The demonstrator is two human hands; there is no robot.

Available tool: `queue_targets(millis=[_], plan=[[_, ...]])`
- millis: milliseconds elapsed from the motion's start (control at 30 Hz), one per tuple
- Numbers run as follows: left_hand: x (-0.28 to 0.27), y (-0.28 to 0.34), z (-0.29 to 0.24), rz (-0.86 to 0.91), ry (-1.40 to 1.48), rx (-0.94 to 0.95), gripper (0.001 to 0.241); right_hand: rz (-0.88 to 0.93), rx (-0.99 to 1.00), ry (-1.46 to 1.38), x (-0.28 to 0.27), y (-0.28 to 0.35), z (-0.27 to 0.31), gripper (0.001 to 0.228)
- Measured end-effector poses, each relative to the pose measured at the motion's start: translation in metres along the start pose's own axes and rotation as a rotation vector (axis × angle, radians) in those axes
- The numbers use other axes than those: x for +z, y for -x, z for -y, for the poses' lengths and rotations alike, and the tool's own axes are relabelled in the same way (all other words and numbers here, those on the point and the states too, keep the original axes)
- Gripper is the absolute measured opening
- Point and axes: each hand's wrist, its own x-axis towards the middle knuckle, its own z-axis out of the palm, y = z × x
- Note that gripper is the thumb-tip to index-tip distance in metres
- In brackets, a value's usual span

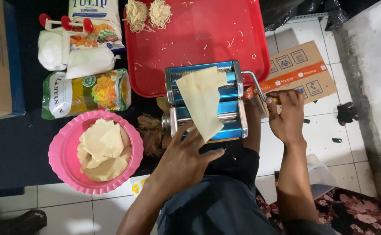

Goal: Using a manual pasta machine to flatten and thin out sheets of dough for noodle making.

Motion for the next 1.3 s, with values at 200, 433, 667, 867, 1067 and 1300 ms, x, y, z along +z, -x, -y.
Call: queue_targets(millis=[200,433,667,867,1067,1300], plan=[[-0.006,0.025,-0.01,0.025,-0.107,-0.117,0.03,0.011,-0.042,-0.042,-0.006,0.0,0.003,0.017],[0.089,-0.061,-0.028,-0.405,-0.139,-0.154,0.033,-0.002,-0.22,0.003,-0.005,0.001,-0.02,0.008],[0.13,-0.113,-0.028,-0.323,-0.471,-0.403,0.036,-0.048,-0.273,0.09,-0.015,0.002,-0.031,0.011],[0.137,-0.111,-0.025,-0.296,-0.505,-0.417,0.044,-0.139,-0.377,0.098,-0.031,-0.009,-0.02,0.011],[0.148,-0.106,-0.024,-0.235,-0.537,-0.43,0.047,-0.292,-0.55,0.173,-0.05,-0.031,0.004,0.023],[0.144,-0.103,-0.025,-0.235,-0.438,-0.434,0.047,-0.457,-0.725,0.173,-0.056,-0.086,-0.006,0.034]])
